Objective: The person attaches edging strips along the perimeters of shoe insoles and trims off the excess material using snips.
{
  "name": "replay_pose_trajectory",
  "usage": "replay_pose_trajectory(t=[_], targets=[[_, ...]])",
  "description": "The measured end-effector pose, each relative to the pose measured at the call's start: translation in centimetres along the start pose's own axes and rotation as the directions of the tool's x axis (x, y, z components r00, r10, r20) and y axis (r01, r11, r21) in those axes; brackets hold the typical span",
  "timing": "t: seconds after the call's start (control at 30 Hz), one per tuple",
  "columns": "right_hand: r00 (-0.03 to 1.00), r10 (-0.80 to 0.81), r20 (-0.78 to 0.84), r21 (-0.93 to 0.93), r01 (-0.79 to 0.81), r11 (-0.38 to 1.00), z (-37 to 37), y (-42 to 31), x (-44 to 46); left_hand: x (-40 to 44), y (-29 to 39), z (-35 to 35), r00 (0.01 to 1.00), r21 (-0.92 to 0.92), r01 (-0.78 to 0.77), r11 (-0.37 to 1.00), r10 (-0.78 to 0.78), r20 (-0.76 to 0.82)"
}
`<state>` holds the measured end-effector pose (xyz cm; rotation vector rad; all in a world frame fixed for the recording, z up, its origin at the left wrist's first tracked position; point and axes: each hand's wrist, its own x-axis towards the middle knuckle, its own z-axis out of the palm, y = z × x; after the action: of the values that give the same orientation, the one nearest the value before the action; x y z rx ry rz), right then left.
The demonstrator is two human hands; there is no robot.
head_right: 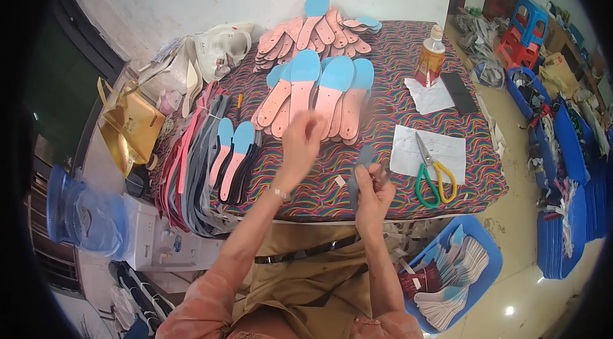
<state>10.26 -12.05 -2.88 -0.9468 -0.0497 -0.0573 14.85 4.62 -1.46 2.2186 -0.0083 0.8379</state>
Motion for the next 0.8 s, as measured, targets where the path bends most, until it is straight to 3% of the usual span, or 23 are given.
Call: replay_pose_trajectory(t=[0.03, 0.07, 0.1, 0.13, 0.17, 0.23, 0.3, 0.37, 0.47, 0.5, 0.53, 0.57, 0.6, 0.63, 0.7, 0.73, 0.8], targets=[[0.999, -0.029, 0.042, -0.100, 0.033, 0.994, -0.1, 0.2, 0.4, 1.4, -1.9, 0.9, 0.993, 0.184, -0.112, 0.976, 0.118, -0.018], [0.998, -0.040, 0.040, -0.171, 0.046, 0.984, 0.2, 0.7, 1.4, 2.5, -2.7, 1.5, 0.993, 0.180, -0.113, 0.977, 0.118, -0.019], [0.998, -0.043, 0.040, -0.174, 0.050, 0.984, 0.4, 1.1, 2.5, 3.5, -3.2, 2.2, 0.996, 0.314, -0.081, 0.946, 0.065, 0.060], [0.994, -0.027, 0.104, -0.314, 0.058, 0.948, 0.7, 1.6, 3.6, 4.2, -3.1, 2.5, 0.991, 0.444, -0.063, 0.894, 0.004, 0.132], [0.986, -0.002, 0.164, -0.444, 0.076, 0.893, 0.9, 2.2, 4.8, 4.6, -2.9, 3.0, 0.991, 0.443, -0.068, 0.894, 0.010, 0.131], [0.980, -0.028, 0.195, -0.452, 0.115, 0.885, 1.4, 5.0, 7.2, 5.3, -2.4, 3.5, 0.955, 0.568, -0.066, 0.820, -0.113, 0.275], [0.974, -0.046, 0.221, -0.460, 0.146, 0.876, 1.5, 6.9, 8.6, 6.1, -2.7, 3.4, 0.949, 0.560, -0.028, 0.828, -0.155, 0.276], [0.974, -0.081, 0.211, -0.625, 0.198, 0.755, 1.2, 7.9, 9.4, 6.7, -3.0, 3.2, 0.941, 0.550, 0.018, 0.835, -0.201, 0.273], [0.978, -0.082, 0.194, -0.693, 0.196, 0.693, 1.3, 7.9, 9.1, 7.9, -3.9, 2.5, 0.956, 0.549, 0.057, 0.834, -0.204, 0.209], [0.979, -0.082, 0.188, -0.694, 0.191, 0.694, 1.1, 8.1, 9.1, 8.9, -4.9, 1.4, 0.871, 0.197, 0.312, 0.929, -0.363, 0.332], [0.979, -0.081, 0.186, -0.714, 0.192, 0.673, 0.8, 8.6, 9.2, 9.5, -5.3, 0.1, 0.748, -0.145, 0.568, 0.810, -0.435, 0.501], [0.979, -0.080, 0.187, -0.733, 0.194, 0.652, 0.7, 8.8, 9.3, 9.3, -5.5, -1.0, 0.746, -0.143, 0.568, 0.811, -0.434, 0.504], [0.975, -0.082, 0.205, -0.771, 0.213, 0.600, 0.8, 8.4, 9.0, 9.0, -4.7, -2.7, 0.752, -0.497, 0.628, 0.600, -0.302, 0.586], [0.975, -0.080, 0.208, -0.770, 0.214, 0.601, 0.7, 8.5, 9.0, 8.5, -3.5, -4.0, 0.783, -0.739, 0.621, 0.262, -0.149, 0.604], [0.987, -0.018, 0.157, -0.472, 0.091, 0.877, 0.2, 8.6, 9.1, 5.7, -1.3, -5.4, 0.836, -0.767, 0.548, 0.334, -0.186, 0.516], [0.987, -0.042, 0.153, -0.361, 0.095, 0.928, 0.0, 7.7, 8.4, 4.0, 0.1, -6.1, 0.880, -0.781, 0.474, 0.406, -0.212, 0.424], [0.985, 0.096, 0.142, -0.249, -0.058, 0.967, 0.0, 3.4, 5.7, 0.2, 3.0, -6.9, 0.868, -0.760, 0.491, 0.425, -0.313, 0.386]])
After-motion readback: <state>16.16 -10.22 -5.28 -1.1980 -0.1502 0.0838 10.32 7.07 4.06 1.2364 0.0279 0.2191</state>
